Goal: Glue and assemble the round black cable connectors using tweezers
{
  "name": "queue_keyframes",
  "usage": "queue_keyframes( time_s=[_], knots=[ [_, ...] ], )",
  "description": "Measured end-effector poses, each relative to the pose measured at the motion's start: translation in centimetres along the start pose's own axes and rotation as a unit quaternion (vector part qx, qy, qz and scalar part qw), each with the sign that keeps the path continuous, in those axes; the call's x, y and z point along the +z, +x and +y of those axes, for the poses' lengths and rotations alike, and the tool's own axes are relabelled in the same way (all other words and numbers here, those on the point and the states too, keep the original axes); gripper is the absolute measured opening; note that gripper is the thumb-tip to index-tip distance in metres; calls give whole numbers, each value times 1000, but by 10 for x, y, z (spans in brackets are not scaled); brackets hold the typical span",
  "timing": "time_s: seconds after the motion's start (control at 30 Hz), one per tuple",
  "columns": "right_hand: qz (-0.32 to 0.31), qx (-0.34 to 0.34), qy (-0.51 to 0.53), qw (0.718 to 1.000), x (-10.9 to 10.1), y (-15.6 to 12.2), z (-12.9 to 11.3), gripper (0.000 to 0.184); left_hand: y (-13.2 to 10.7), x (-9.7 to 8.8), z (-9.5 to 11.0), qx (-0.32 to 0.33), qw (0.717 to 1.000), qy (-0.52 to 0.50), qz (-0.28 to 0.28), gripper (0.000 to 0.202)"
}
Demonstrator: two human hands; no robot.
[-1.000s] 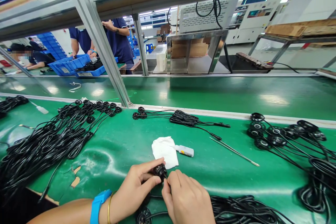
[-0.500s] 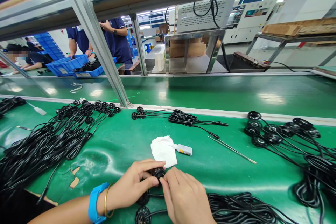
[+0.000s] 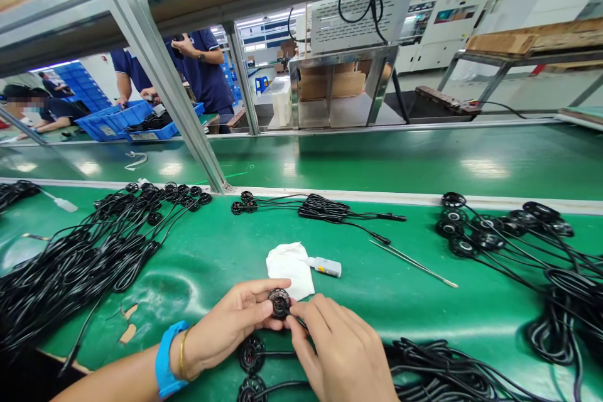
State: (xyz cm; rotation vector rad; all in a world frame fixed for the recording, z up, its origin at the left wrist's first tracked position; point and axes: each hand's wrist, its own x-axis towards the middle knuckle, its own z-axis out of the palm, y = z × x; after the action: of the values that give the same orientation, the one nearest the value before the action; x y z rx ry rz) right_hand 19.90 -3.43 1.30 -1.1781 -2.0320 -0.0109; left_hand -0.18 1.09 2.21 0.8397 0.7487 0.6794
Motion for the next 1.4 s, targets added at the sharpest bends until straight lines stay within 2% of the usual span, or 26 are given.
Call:
queue_keyframes(
  time_s=[0.53, 0.97, 1.1, 1.27, 1.4],
  knots=[
    [-7, -12, 2, 1000, 2, -2, 1, 15, -1, 1, 0, -1, 1000, 6, 5, 54],
    [-30, 20, 46, 998, 4, -2, 2, 15, -2, -1, -1, 5, 1000, 23, 2, 53],
    [-17, -2, 34, 999, 4, -2, 1, 15, -2, -1, -2, 22, 999, 25, -14, 52],
    [1, -33, 16, 999, 3, -3, 0, 14, -5, 4, 2, 51, 997, 50, -7, 47],
    [6, -34, 25, 999, 3, -3, 0, 12, -7, 5, 6, 49, 997, 58, -13, 48]
  ],
)
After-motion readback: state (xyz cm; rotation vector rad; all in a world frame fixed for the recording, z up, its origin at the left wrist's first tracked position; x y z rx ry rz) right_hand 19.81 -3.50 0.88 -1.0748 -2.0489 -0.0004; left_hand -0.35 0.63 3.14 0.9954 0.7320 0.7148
